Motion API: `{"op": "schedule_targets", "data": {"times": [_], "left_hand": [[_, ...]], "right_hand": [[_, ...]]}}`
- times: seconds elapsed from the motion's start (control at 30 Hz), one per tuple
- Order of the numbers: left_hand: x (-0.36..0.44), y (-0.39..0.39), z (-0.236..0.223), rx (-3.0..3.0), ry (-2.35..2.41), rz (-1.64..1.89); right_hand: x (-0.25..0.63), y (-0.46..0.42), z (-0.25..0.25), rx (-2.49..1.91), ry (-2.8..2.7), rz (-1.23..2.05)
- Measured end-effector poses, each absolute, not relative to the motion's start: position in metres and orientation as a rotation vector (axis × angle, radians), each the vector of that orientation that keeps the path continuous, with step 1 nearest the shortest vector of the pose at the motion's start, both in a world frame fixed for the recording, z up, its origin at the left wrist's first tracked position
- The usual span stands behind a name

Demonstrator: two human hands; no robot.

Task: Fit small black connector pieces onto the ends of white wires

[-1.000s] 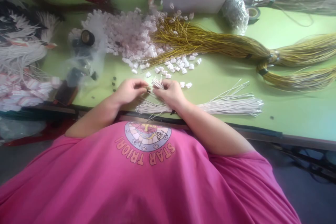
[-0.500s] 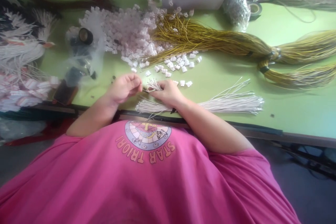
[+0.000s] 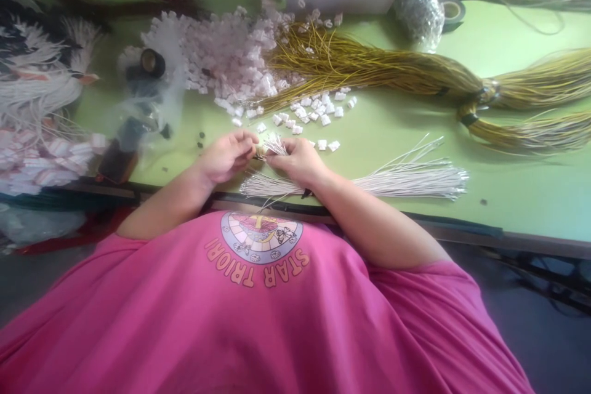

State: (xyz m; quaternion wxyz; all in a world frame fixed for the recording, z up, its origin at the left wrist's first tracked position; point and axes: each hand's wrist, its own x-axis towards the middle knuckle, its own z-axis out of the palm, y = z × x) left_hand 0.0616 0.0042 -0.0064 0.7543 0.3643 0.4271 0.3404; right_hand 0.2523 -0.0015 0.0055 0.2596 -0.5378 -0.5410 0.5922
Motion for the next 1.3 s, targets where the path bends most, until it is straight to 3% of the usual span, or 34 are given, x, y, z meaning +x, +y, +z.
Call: {"op": "schedule_targets", "data": {"times": [0.5,1.3], "left_hand": [[0.0677,-0.0018,-0.0109,1.131,1.219,0.774],[0.0655,-0.0005,-0.0084,1.112,1.189,0.727]], "right_hand": [[0.2509,-0.0018,0.0036,-1.498,-1.36,1.565],[0.2508,-0.0016,0.0012,-1.512,-1.455,1.538]]}}
